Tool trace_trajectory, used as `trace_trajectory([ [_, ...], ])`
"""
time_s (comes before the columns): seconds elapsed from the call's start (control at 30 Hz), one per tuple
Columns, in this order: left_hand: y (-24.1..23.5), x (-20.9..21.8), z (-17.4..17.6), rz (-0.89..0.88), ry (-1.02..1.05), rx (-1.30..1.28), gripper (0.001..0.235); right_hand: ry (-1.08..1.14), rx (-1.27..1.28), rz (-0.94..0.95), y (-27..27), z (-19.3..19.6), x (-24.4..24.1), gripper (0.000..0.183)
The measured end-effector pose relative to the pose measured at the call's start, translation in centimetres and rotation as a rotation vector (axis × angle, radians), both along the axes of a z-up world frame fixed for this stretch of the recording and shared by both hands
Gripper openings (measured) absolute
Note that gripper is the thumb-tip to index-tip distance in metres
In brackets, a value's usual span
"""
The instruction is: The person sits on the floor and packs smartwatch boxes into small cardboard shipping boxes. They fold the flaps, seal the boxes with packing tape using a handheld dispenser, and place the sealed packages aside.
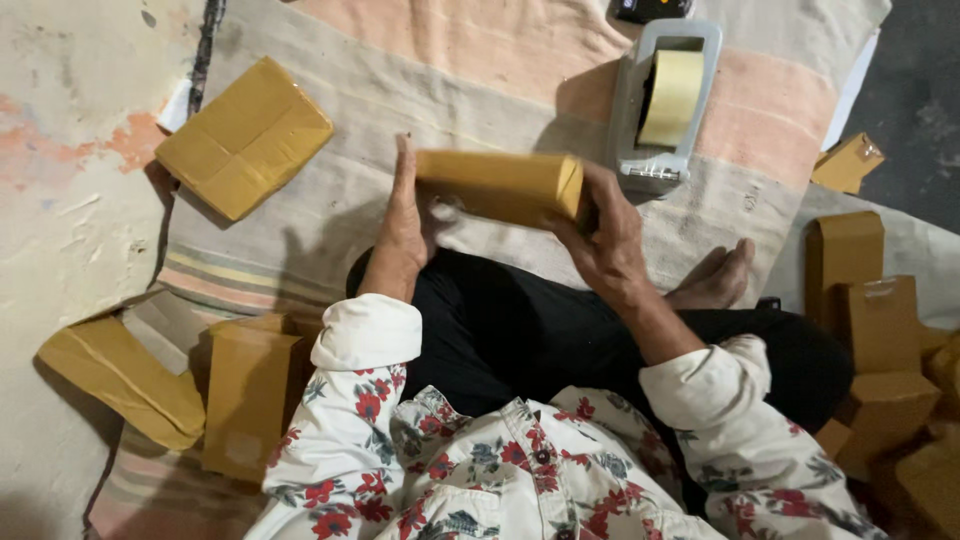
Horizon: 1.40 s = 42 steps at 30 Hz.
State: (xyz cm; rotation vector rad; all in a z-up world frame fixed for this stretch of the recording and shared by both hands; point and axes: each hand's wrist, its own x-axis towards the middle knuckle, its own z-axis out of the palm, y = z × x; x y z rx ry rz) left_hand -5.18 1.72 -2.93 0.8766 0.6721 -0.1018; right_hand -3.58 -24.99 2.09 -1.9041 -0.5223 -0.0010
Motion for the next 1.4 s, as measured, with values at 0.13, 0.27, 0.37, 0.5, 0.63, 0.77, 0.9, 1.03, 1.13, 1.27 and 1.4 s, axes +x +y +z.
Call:
trace_trajectory([
  [0.13, 0.4, 0.2, 1.2, -0.144, -0.068, -0.216, 0.065, -0.403, -0.143, 0.058, -1.7, 0.6, 1.2, 0.044],
  [0.27, 0.1, -0.1, 2.7, -0.045, -0.377, -0.078, 0.077, -0.088, 0.342, 0.101, -1.8, -0.1, 1.2, 0.048],
  [0.37, -0.7, -1.1, 3.2, 0.005, -0.443, -0.022, 0.076, 0.395, 0.861, 0.206, -1.3, -1.0, 0.7, 0.071],
  [0.5, -1.1, -3.7, 4.0, -0.080, -0.460, 0.182, 0.077, 0.142, 0.476, 0.152, -1.4, -1.4, -0.8, 0.100],
  [0.63, -0.4, -3.9, 6.5, -0.355, -0.548, 0.885, 0.109, 0.198, 0.457, 0.116, -2.1, -1.2, -0.4, 0.088],
  [0.77, -3.1, -2.9, 8.1, -0.571, -0.693, 1.834, 0.154, 0.125, 0.293, 0.155, -1.7, -1.6, -0.3, 0.086],
  [0.9, -6.9, -0.8, 6.7, -0.771, -0.727, 1.796, 0.143, 0.149, 0.174, 0.143, -1.1, -2.6, -0.4, 0.087],
  [1.03, -7.2, 2.1, 4.2, -0.661, -0.882, 1.648, 0.137, 0.155, 0.274, 0.194, -0.7, -4.0, 0.7, 0.094],
  [1.13, -7.4, 3.4, 2.5, -0.620, -0.886, 1.664, 0.127, 0.015, -0.008, 0.148, -0.2, -5.3, 1.8, 0.084],
  [1.27, -7.5, 5.1, 0.9, -0.718, -0.750, 1.629, 0.127, 0.110, 0.136, 0.027, 0.3, -7.1, 2.8, 0.067],
  [1.4, -8.0, 6.4, -0.7, -0.794, -0.756, 1.577, 0.120, 0.285, 0.319, -0.126, 0.5, -8.9, 2.3, 0.063],
])
